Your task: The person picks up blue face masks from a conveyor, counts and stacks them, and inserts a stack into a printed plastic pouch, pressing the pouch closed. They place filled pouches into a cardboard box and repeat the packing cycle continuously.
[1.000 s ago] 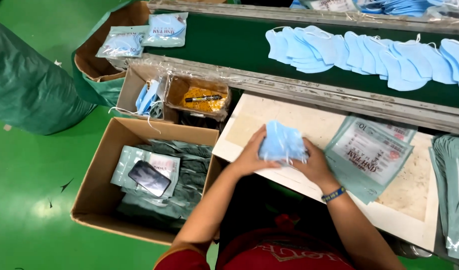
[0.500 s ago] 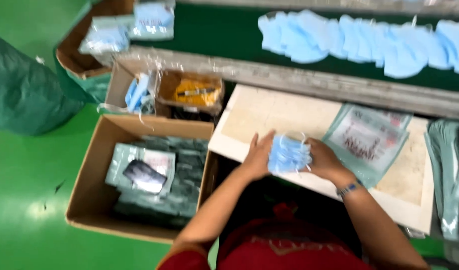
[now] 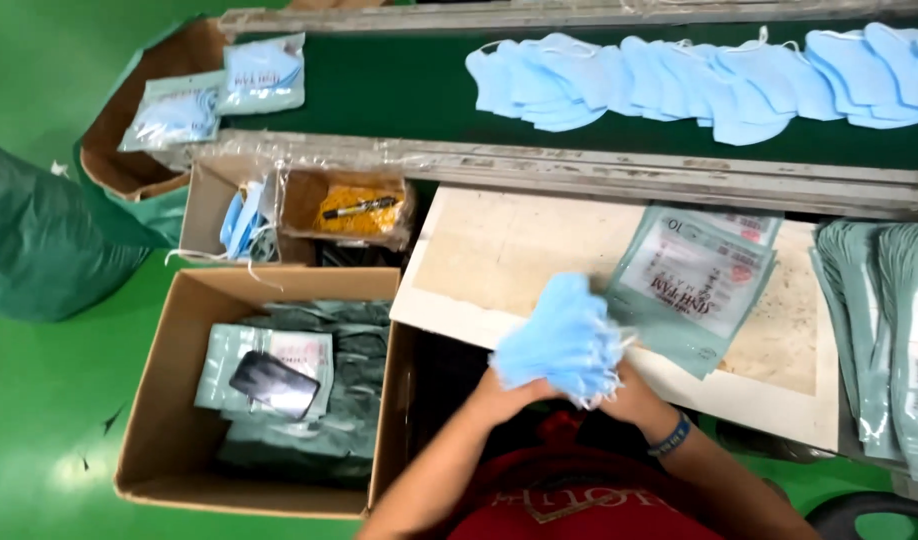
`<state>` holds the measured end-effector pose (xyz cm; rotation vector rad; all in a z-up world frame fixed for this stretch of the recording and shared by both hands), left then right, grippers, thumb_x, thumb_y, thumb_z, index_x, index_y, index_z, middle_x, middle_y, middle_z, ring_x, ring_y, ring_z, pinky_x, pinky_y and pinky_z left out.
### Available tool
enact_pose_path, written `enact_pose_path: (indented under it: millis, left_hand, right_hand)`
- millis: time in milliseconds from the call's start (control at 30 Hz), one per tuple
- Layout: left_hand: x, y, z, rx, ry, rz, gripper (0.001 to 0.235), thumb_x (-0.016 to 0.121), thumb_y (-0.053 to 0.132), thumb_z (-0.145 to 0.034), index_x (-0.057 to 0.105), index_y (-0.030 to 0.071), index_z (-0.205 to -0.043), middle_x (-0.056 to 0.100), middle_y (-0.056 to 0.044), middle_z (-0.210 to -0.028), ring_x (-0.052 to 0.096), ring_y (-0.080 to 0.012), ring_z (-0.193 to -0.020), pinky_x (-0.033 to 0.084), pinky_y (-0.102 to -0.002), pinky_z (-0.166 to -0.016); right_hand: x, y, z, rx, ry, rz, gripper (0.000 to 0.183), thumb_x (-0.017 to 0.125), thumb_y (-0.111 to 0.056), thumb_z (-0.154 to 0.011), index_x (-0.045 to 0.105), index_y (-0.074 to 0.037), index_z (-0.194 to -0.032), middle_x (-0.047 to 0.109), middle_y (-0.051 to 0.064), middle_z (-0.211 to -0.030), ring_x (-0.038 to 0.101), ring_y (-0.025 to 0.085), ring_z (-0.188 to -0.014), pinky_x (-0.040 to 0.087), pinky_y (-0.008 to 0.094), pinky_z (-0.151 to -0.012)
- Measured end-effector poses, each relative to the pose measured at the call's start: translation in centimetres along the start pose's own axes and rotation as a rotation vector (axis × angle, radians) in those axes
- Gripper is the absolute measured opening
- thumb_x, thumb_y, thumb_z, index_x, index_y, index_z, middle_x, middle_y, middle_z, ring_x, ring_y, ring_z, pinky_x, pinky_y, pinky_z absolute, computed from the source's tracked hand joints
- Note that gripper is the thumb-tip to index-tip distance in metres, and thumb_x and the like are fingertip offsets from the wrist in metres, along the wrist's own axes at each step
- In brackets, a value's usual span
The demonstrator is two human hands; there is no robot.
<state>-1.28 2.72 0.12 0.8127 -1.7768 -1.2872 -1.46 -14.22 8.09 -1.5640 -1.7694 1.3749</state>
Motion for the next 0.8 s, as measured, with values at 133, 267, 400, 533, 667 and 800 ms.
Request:
enact_pose_path:
  millis: [133, 267, 400, 533, 667, 800]
  left_hand:
    - [-1.1, 2.3, 0.8, -0.245, -0.053, 0.001, 0.072, 0.085, 0.031, -0.082, 0.057, 0.003, -0.142, 0.067, -0.008, -0.136, 0.055, -0.0246, -0.133, 0.043, -0.040, -0.116]
    - [-3.2, -0.9, -1.7, -0.232, -0.477, -0.885, 0.048, 0.085, 0.038, -0.086, 0.076, 0.008, -0.122, 0.072, -0.016, -0.135, 0.056, -0.0294, -0.140, 0.043, -0.039, -0.120]
    - [4.2, -0.6, -6.0, -0.059, -0.564, -0.837, 0.093, 0.083, 0.048, -0.073, 0.052, 0.002, -0.147, 0.040, -0.024, -0.158, 0.034, -0.0355, -0.150, 0.028, -0.042, -0.123]
    - [9.5, -5.7, -8.4, -0.119, -0.797, -1.069, 0.095, 0.081, 0.057, -0.076, 0.052, -0.004, -0.144, 0.014, -0.022, -0.170, 0.009, -0.0323, -0.160, 0.010, -0.045, -0.128]
    - [9.8, -7.5, -8.0, -0.206, -0.879, -1.209, 0.076, 0.080, 0.056, -0.073, 0.070, 0.000, -0.124, 0.007, -0.017, -0.172, -0.001, -0.0294, -0.160, 0.005, -0.047, -0.127]
    - [9.7, -6.9, -7.9, -0.239, -0.880, -1.225, 0.070, 0.079, 0.056, -0.073, 0.074, 0.003, -0.119, 0.009, -0.012, -0.172, 0.000, -0.0269, -0.160, 0.006, -0.046, -0.127]
  right_hand:
    - [-2.4, 5.2, 3.0, 0.334, -0.177, 0.413, 0.057, 0.087, -0.035, -0.071, 0.073, -0.010, -0.120, 0.071, 0.011, -0.119, 0.067, 0.026, -0.108, 0.054, 0.042, -0.094]
    - [-10.1, 10.6, 6.9, 0.471, 0.159, 0.365, 0.038, 0.073, -0.037, -0.086, 0.076, -0.015, -0.117, 0.070, 0.009, -0.120, 0.069, 0.025, -0.106, 0.059, 0.038, -0.087]
    - [-10.7, 12.2, 6.3, 0.527, 0.020, 0.814, 0.039, 0.085, -0.033, -0.075, 0.078, -0.011, -0.106, 0.070, 0.011, -0.105, 0.068, 0.029, -0.095, 0.055, 0.038, -0.082]
    - [-11.1, 12.7, 5.8, 0.606, 0.109, 0.632, 0.041, 0.085, -0.028, -0.071, 0.076, -0.007, -0.105, 0.070, 0.010, -0.092, 0.068, 0.026, -0.082, 0.054, 0.035, -0.075]
    - [-13.2, 15.3, 6.5, 0.632, 0.113, 0.548, 0.031, 0.083, -0.027, -0.075, 0.076, -0.006, -0.097, 0.074, 0.009, -0.089, 0.070, 0.025, -0.081, 0.056, 0.035, -0.074]
    - [-14.8, 13.2, 4.5, 0.675, 0.153, 0.651, 0.019, 0.077, -0.022, -0.083, 0.079, -0.010, -0.098, 0.075, 0.008, -0.093, 0.072, 0.024, -0.083, 0.055, 0.035, -0.076]
Point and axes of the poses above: each hand's wrist, its own z-axis away from the middle knuckle, its own x-axis out of the palm, y = z × x, the point moved 7 cm from there along -z, towards the middle knuckle
